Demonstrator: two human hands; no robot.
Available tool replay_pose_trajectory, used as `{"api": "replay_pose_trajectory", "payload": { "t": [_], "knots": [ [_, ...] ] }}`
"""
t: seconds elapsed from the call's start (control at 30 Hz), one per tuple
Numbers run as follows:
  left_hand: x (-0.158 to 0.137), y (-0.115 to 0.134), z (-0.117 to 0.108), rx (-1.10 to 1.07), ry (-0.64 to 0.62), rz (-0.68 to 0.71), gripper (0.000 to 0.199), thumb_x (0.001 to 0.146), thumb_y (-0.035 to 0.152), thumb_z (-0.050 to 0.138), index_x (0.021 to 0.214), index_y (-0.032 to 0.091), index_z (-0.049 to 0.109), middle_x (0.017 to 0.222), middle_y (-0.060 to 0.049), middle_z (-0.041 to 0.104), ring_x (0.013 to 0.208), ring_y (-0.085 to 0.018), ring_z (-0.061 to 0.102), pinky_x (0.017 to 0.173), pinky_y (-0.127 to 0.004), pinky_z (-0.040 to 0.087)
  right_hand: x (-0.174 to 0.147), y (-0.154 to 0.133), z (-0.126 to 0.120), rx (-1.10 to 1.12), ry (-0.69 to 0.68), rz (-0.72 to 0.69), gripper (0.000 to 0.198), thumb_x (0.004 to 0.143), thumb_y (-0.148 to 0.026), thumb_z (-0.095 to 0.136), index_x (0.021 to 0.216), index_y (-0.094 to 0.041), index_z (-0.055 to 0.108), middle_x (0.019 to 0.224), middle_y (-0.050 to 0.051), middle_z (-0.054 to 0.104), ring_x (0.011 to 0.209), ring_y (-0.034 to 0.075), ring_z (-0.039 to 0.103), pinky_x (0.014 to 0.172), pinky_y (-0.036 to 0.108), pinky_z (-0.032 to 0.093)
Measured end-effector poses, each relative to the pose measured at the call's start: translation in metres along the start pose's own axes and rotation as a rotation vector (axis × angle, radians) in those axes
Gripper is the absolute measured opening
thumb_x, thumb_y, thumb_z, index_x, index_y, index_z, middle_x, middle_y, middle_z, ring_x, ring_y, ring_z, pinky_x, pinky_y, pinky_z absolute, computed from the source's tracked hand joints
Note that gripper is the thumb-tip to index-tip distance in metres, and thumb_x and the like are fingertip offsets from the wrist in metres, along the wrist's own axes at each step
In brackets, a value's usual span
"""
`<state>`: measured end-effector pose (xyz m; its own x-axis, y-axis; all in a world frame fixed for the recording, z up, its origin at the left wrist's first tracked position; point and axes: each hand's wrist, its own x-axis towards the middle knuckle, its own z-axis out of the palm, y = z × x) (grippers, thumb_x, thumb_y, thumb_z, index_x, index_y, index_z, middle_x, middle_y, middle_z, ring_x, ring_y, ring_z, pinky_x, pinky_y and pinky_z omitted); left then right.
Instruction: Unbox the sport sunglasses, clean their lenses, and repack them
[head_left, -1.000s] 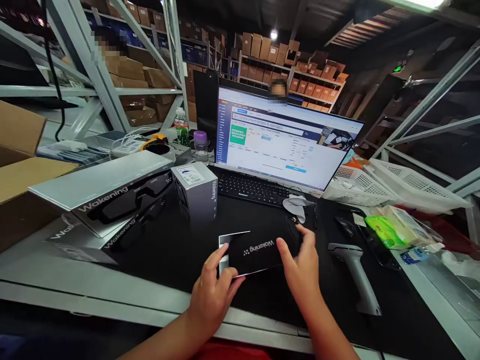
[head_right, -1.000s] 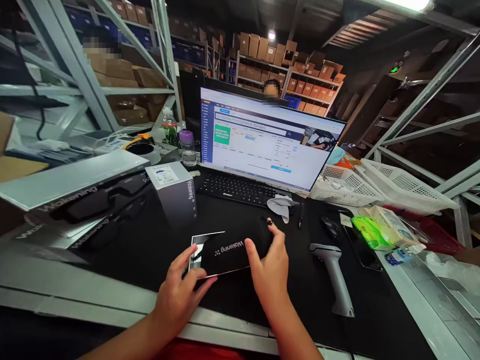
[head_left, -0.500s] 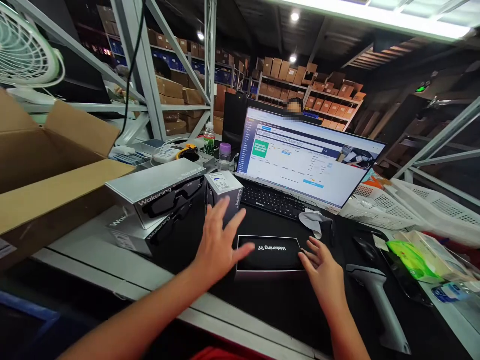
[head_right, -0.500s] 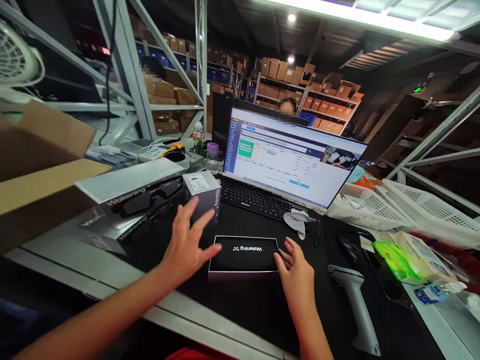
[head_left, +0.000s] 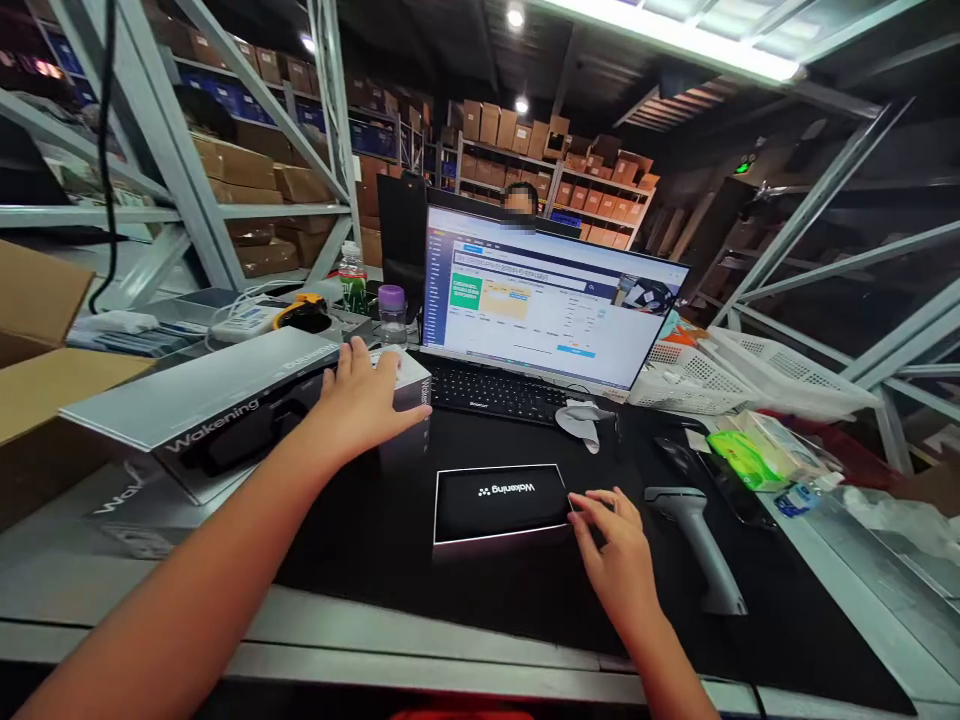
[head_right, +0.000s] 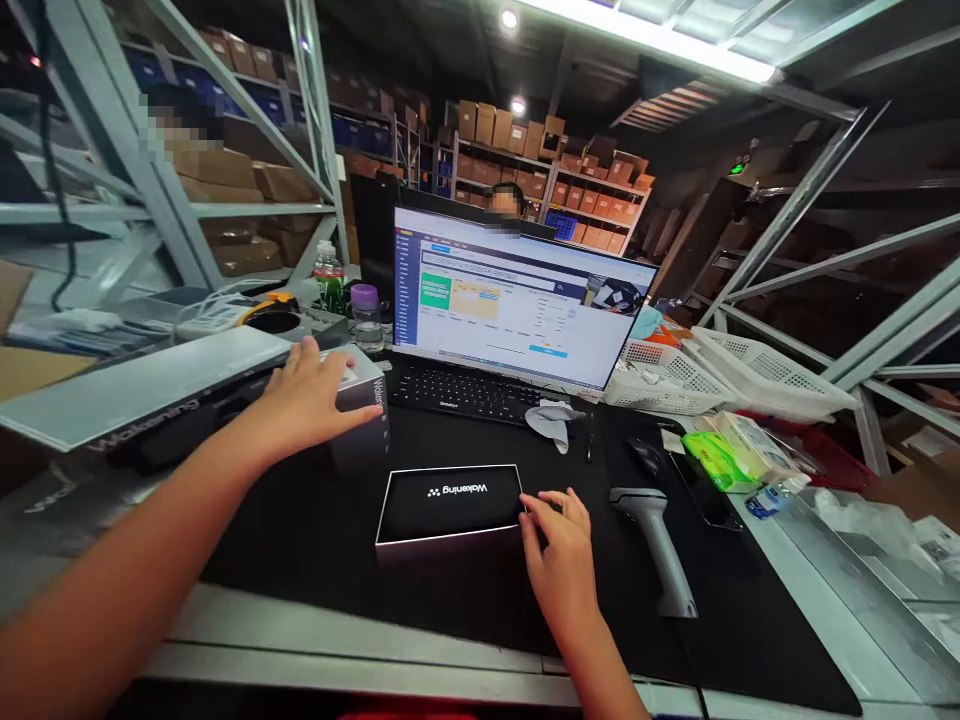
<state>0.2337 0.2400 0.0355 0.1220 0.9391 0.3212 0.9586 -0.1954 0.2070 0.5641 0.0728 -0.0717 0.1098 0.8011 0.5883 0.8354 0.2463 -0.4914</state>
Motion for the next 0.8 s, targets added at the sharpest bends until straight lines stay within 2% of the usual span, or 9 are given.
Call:
{"api": "replay_pose_trajectory", "payload": {
  "t": [0.07,0.13,0.17,0.3,0.47,0.57,0.63,0.73,0.8],
  "knots": [
    [0.008,0.000,-0.007,0.021,-0.052,0.010,0.080,0.075,0.060,0.073,0.131,0.009,0.051,0.147,-0.032,0.042,0.138,-0.054,0.038,0.103,-0.063,0.041,0.011,0.006,-0.002,0.170,-0.060,0.010,0.040,0.089,-0.038,0.069,0.127,-0.026,0.061,0.127,0.011,0.066,0.124,0.029,0.058,0.110,0.056,0.043],
    [0.015,0.002,-0.014,0.056,-0.069,-0.015,0.082,0.070,0.062,0.075,0.129,0.010,0.053,0.132,-0.028,0.054,0.126,-0.049,0.050,0.098,-0.059,0.046,0.026,0.007,-0.004,0.337,-0.199,-0.016,0.070,0.077,-0.041,0.080,0.136,-0.025,0.047,0.154,0.015,0.044,0.141,0.030,0.045,0.111,0.052,0.043],
    [0.017,0.004,-0.017,0.068,-0.070,-0.027,0.086,0.067,0.062,0.077,0.130,0.011,0.052,0.127,-0.026,0.056,0.122,-0.048,0.053,0.096,-0.057,0.048,0.036,0.005,-0.003,0.382,-0.283,-0.047,0.074,0.072,-0.040,0.084,0.134,-0.025,0.046,0.160,0.016,0.034,0.145,0.030,0.039,0.113,0.051,0.040],
    [0.005,0.012,-0.025,0.025,-0.051,0.055,0.106,0.061,0.056,0.083,0.148,0.014,0.039,0.129,-0.021,0.052,0.125,-0.045,0.050,0.101,-0.054,0.047,0.071,-0.018,0.002,0.278,-0.641,-0.253,0.041,0.066,-0.029,0.086,0.091,-0.023,0.053,0.157,0.013,0.037,0.151,0.032,0.026,0.118,0.049,0.029],
    [-0.051,0.009,-0.023,-0.240,0.236,0.095,0.111,0.066,0.053,0.081,0.156,0.018,0.027,0.137,-0.016,0.046,0.135,-0.039,0.044,0.116,-0.057,0.036,0.097,-0.042,0.020,0.099,-0.989,-0.392,0.050,0.055,-0.035,0.095,0.067,-0.021,0.048,0.143,0.014,0.050,0.144,0.037,0.037,0.108,0.050,0.039],
    [-0.090,-0.005,-0.004,-0.458,0.446,0.064,0.110,0.070,0.056,0.079,0.159,0.022,0.024,0.147,-0.016,0.039,0.141,-0.038,0.039,0.120,-0.057,0.032,0.101,-0.044,0.029,0.016,-1.044,-0.423,0.049,0.057,-0.030,0.093,0.061,-0.019,0.046,0.145,0.014,0.049,0.137,0.039,0.044,0.106,0.056,0.038],
    [-0.114,-0.016,0.014,-0.655,0.507,0.038,0.110,0.072,0.061,0.077,0.160,0.025,0.022,0.151,-0.015,0.037,0.143,-0.038,0.038,0.122,-0.056,0.029,0.099,-0.045,0.032,-0.017,-1.023,-0.428,0.047,0.058,-0.028,0.092,0.060,-0.018,0.045,0.146,0.014,0.050,0.132,0.039,0.049,0.106,0.060,0.036],
    [-0.146,-0.032,0.040,-0.958,0.412,-0.050,0.109,0.068,0.068,0.078,0.157,0.026,0.030,0.158,-0.013,0.036,0.147,-0.040,0.036,0.124,-0.056,0.027,0.093,-0.042,0.027,-0.010,-0.968,-0.427,0.046,0.060,-0.028,0.090,0.057,-0.018,0.045,0.142,0.013,0.053,0.125,0.038,0.053,0.105,0.060,0.037],
    [-0.164,-0.043,0.052,-1.129,0.335,-0.205,0.112,0.064,0.071,0.078,0.155,0.025,0.033,0.155,-0.014,0.043,0.142,-0.043,0.043,0.118,-0.058,0.038,0.090,-0.035,0.015,0.016,-0.928,-0.415,0.044,0.061,-0.026,0.088,0.056,-0.018,0.045,0.143,0.013,0.053,0.126,0.038,0.053,0.104,0.059,0.038]
  ]
}}
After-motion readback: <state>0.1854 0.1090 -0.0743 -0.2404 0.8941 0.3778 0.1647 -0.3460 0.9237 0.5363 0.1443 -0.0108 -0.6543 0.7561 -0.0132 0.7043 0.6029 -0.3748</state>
